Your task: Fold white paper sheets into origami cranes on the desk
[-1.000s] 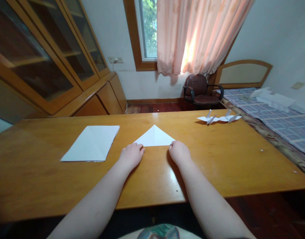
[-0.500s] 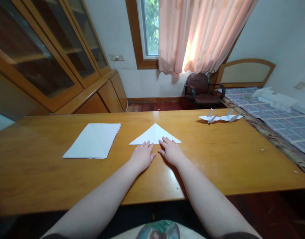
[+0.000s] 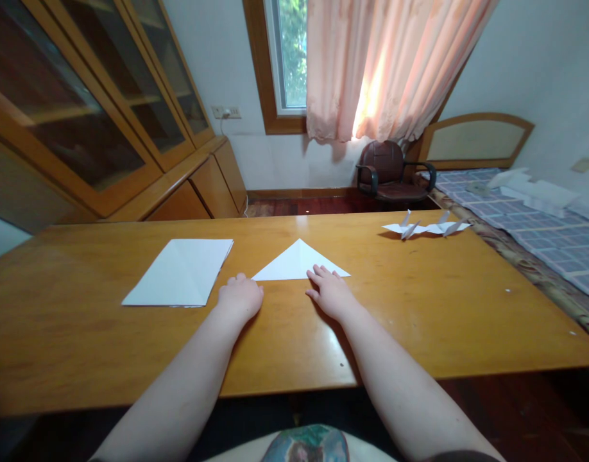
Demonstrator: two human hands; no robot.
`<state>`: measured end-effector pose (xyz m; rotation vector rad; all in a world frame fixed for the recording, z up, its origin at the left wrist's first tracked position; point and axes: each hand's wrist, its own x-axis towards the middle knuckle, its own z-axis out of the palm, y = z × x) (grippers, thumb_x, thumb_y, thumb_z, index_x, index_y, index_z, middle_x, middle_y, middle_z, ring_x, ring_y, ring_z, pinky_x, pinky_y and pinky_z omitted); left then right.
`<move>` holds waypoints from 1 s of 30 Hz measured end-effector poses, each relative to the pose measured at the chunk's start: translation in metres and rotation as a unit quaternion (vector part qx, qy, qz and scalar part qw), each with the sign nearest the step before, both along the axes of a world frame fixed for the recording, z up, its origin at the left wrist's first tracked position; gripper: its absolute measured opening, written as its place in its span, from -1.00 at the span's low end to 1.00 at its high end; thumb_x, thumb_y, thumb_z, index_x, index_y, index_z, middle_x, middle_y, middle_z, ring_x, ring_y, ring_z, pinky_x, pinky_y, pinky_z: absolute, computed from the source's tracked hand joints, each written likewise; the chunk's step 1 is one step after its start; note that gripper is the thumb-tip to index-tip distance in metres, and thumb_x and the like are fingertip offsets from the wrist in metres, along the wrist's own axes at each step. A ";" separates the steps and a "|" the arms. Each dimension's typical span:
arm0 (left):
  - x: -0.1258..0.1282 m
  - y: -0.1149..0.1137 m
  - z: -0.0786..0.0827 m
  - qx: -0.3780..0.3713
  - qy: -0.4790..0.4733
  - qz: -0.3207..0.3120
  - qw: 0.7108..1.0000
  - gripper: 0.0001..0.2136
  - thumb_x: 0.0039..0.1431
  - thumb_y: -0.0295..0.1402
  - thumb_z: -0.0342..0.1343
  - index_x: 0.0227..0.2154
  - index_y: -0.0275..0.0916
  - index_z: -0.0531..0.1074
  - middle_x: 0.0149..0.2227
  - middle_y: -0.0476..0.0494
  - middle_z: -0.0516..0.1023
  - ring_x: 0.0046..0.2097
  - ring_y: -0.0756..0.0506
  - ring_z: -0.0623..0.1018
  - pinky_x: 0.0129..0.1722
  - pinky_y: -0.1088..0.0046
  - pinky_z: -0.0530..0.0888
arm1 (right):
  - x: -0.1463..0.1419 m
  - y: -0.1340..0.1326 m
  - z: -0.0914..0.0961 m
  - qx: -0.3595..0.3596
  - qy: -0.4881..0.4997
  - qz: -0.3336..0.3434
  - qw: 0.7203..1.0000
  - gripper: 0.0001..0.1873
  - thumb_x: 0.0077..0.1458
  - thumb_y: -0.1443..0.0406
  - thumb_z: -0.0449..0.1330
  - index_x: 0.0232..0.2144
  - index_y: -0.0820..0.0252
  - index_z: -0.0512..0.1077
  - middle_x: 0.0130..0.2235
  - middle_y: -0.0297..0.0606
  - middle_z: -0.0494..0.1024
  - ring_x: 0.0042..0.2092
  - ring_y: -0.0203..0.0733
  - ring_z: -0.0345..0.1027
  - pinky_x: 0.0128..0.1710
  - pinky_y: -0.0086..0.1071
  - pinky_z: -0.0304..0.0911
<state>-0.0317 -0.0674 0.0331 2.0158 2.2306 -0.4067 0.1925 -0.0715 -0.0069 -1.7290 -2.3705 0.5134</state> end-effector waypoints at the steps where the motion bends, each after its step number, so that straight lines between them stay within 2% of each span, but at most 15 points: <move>1: -0.004 0.002 0.002 -0.009 -0.009 0.004 1.000 -0.62 0.17 -0.35 -0.12 -0.07 -0.35 0.50 0.00 -0.48 0.44 0.00 -0.33 0.45 -0.11 0.17 0.42 | 0.000 0.000 0.000 -0.002 0.000 -0.001 1.000 -0.41 0.18 0.14 0.07 0.24 0.10 0.16 0.32 -0.16 0.05 0.33 -0.03 -0.12 0.27 -0.05 -0.15; 6: -0.024 0.018 0.003 0.001 -0.050 0.041 0.998 -0.63 0.16 -0.39 -0.14 -0.18 -0.37 0.55 -0.13 -0.47 0.54 -0.09 -0.33 0.54 -0.19 0.19 0.46 | 0.002 0.002 -0.001 -0.004 0.000 -0.014 1.000 -0.38 0.16 0.12 0.10 0.24 0.11 0.16 0.32 -0.15 0.05 0.33 0.00 -0.13 0.26 -0.03 -0.17; 7: -0.028 0.022 0.002 0.025 -0.062 0.045 0.997 -0.63 0.18 -0.39 -0.16 -0.18 -0.38 0.55 -0.14 -0.46 0.54 -0.10 -0.32 0.55 -0.19 0.20 0.46 | 0.004 0.003 -0.001 -0.004 0.000 -0.022 1.000 -0.38 0.15 0.11 0.10 0.23 0.11 0.17 0.32 -0.14 0.05 0.33 0.01 -0.13 0.26 -0.02 -0.17; 9: -0.036 0.031 -0.002 0.114 -0.098 0.015 0.989 -0.62 0.21 -0.42 -0.19 -0.12 -0.33 0.51 -0.11 -0.39 0.54 -0.08 -0.26 0.54 -0.13 0.25 0.45 | 0.009 0.006 -0.001 -0.002 0.003 -0.040 0.999 -0.41 0.16 0.12 0.10 0.21 0.12 0.21 0.31 -0.12 0.07 0.32 0.02 -0.11 0.25 0.00 -0.16; 11: -0.042 0.038 -0.007 0.149 -0.141 -0.004 0.979 -0.63 0.21 -0.42 -0.16 -0.06 -0.23 0.49 -0.05 -0.28 0.54 -0.04 -0.22 0.52 -0.07 0.29 0.42 | 0.016 0.010 0.001 -0.003 0.010 -0.060 0.998 -0.50 0.17 0.15 0.09 0.14 0.12 0.29 0.29 -0.11 0.12 0.31 0.01 -0.09 0.24 0.02 -0.14; 16: -0.044 0.043 -0.016 0.091 -0.209 -0.063 0.972 -0.73 0.16 -0.37 -0.03 -0.19 -0.15 0.55 -0.11 -0.13 0.59 -0.05 -0.16 0.52 -0.05 0.37 0.40 | 0.027 0.016 0.001 -0.005 0.025 -0.087 0.996 -0.62 0.18 0.17 0.09 0.02 0.13 0.40 0.25 -0.07 0.21 0.29 -0.03 -0.01 0.24 -0.01 -0.12; 21: -0.036 0.039 -0.013 0.045 -0.258 -0.107 0.959 -0.79 0.11 -0.35 0.03 -0.29 -0.13 0.57 -0.18 -0.09 0.61 -0.14 -0.12 0.54 -0.19 0.44 0.39 | 0.026 0.015 0.002 0.001 0.022 -0.090 0.996 -0.63 0.16 0.19 0.12 0.01 0.11 0.40 0.23 -0.08 0.24 0.27 -0.04 0.02 0.22 -0.03 -0.11; 24: -0.030 0.036 -0.011 0.030 -0.279 -0.116 0.953 -0.81 0.10 -0.35 0.03 -0.35 -0.14 0.56 -0.24 -0.08 0.62 -0.20 -0.11 0.54 -0.27 0.45 0.37 | 0.024 0.013 0.009 0.017 0.013 -0.097 0.995 -0.69 0.16 0.19 0.12 -0.07 0.12 0.46 0.13 -0.10 0.37 0.17 -0.06 0.18 0.15 -0.16 0.02; 26: -0.026 0.034 -0.011 0.022 -0.292 -0.119 0.949 -0.82 0.09 -0.33 0.04 -0.36 -0.16 0.56 -0.25 -0.10 0.61 -0.23 -0.11 0.54 -0.30 0.46 0.36 | 0.025 0.012 0.015 0.022 -0.004 -0.121 0.992 -0.71 0.19 0.17 0.07 -0.19 0.16 0.51 -0.04 -0.10 0.50 0.03 -0.08 0.32 0.03 -0.26 0.13; 28: -0.021 0.032 -0.012 0.011 -0.307 -0.134 0.942 -0.84 0.08 -0.31 0.08 -0.36 -0.17 0.55 -0.27 -0.10 0.61 -0.26 -0.10 0.53 -0.33 0.47 0.35 | 0.026 0.012 0.018 0.015 -0.032 -0.173 0.984 -0.67 0.20 0.14 0.03 -0.28 0.19 0.53 -0.18 -0.09 0.53 -0.09 -0.06 0.37 -0.06 -0.27 0.18; 30: -0.016 0.030 -0.013 0.003 -0.320 -0.158 0.934 -0.86 0.05 -0.30 0.11 -0.36 -0.17 0.53 -0.28 -0.08 0.60 -0.27 -0.09 0.52 -0.36 0.48 0.34 | 0.028 0.012 0.019 0.016 -0.053 -0.218 0.974 -0.66 0.17 0.11 0.06 -0.26 0.20 0.52 -0.18 -0.07 0.52 -0.09 -0.02 0.36 -0.08 -0.24 0.18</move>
